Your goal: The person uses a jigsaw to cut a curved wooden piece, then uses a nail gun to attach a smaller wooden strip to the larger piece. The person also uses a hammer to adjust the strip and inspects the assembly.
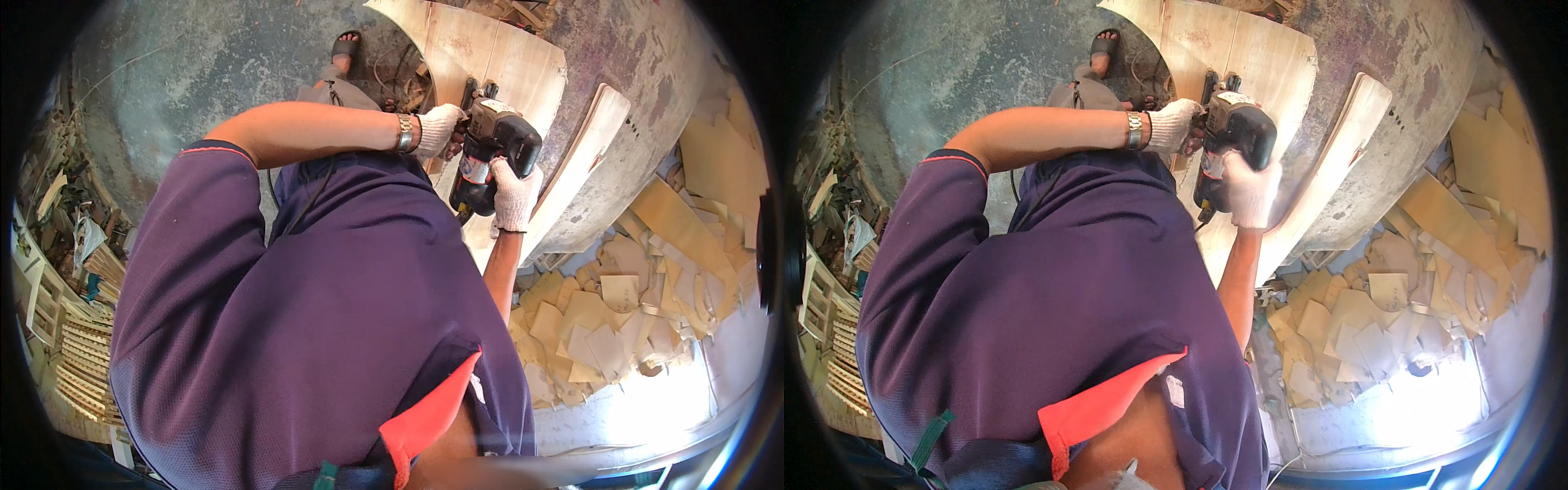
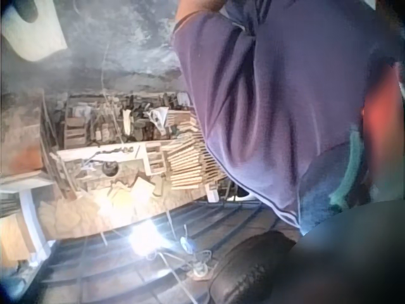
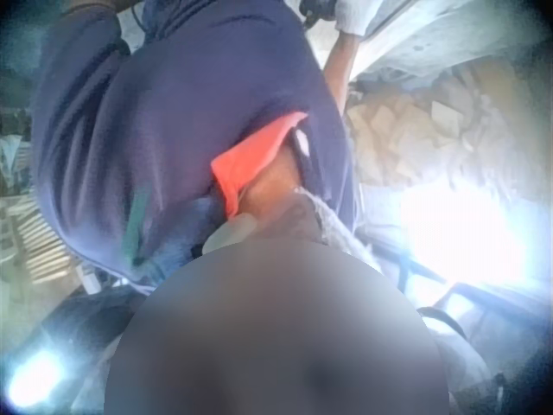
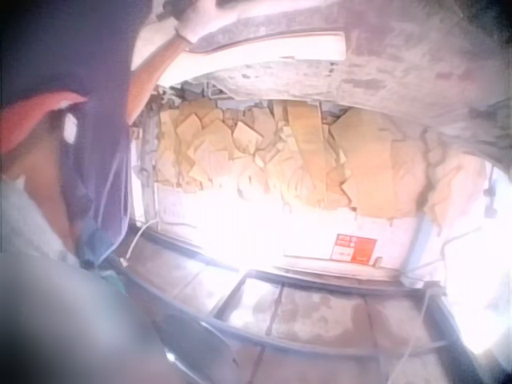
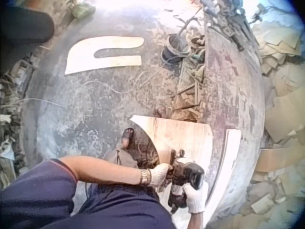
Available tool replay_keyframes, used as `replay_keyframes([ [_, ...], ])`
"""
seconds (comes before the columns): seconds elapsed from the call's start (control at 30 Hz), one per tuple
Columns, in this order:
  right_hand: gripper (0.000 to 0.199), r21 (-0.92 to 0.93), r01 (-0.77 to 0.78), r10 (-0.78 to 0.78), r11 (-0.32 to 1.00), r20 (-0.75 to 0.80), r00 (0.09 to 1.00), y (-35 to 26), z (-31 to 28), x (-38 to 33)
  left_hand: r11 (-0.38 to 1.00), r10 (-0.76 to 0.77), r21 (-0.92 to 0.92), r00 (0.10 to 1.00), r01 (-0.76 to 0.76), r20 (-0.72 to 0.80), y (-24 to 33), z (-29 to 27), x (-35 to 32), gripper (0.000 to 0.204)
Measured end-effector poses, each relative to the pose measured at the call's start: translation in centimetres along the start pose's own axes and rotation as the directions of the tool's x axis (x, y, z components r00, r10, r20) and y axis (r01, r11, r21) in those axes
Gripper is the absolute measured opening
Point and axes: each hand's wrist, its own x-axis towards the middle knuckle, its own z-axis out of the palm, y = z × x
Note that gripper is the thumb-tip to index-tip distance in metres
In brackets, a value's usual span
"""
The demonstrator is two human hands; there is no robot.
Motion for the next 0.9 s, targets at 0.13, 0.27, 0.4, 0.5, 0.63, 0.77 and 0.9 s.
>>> replay_keyframes([
  [0.13,0.019,-0.003,0.003,-0.003,1.0,0.003,1.0,0.0,-0.2,0.0,1.0,0.023,0.015,0.996,-0.024,0.091,-0.1,-0.7,0.6,0.03],
  [0.27,0.02,-0.045,-0.017,0.016,0.999,-0.02,1.0,0.4,-0.4,-0.2,0.999,0.001,-0.041,0.979,0.008,0.202,-0.3,-1.4,0.9,0.032],
  [0.4,0.018,-0.027,-0.014,0.015,1.0,0.026,1.0,0.9,-1.4,0.1,0.995,0.051,0.068,0.963,-0.071,0.266,-0.4,-1.5,0.1,0.028],
  [0.5,0.015,0.106,-0.045,0.044,0.993,0.009,0.999,1.2,-2.6,0.5,0.91,0.168,0.362,0.978,-0.202,0.123,-0.1,-1.7,-1.1,0.029],
  [0.63,0.015,0.099,0.002,-0.008,0.995,0.061,0.998,1.6,-3.2,1.3,0.709,0.249,0.636,0.952,-0.303,0.177,0.7,-3.3,-3.2,0.027],
  [0.77,0.015,0.104,0.011,-0.015,0.994,0.038,0.999,2.0,-2.8,1.3,0.498,0.292,0.777,0.918,-0.386,0.27,0.6,-3.7,-4.4,0.028],
  [0.9,0.028,0.16,-0.027,0.018,0.987,0.058,0.998,2.2,-2.7,1.2,0.208,0.395,0.895,0.871,-0.394,0.292,0.7,-3.1,-5.2,0.04],
])
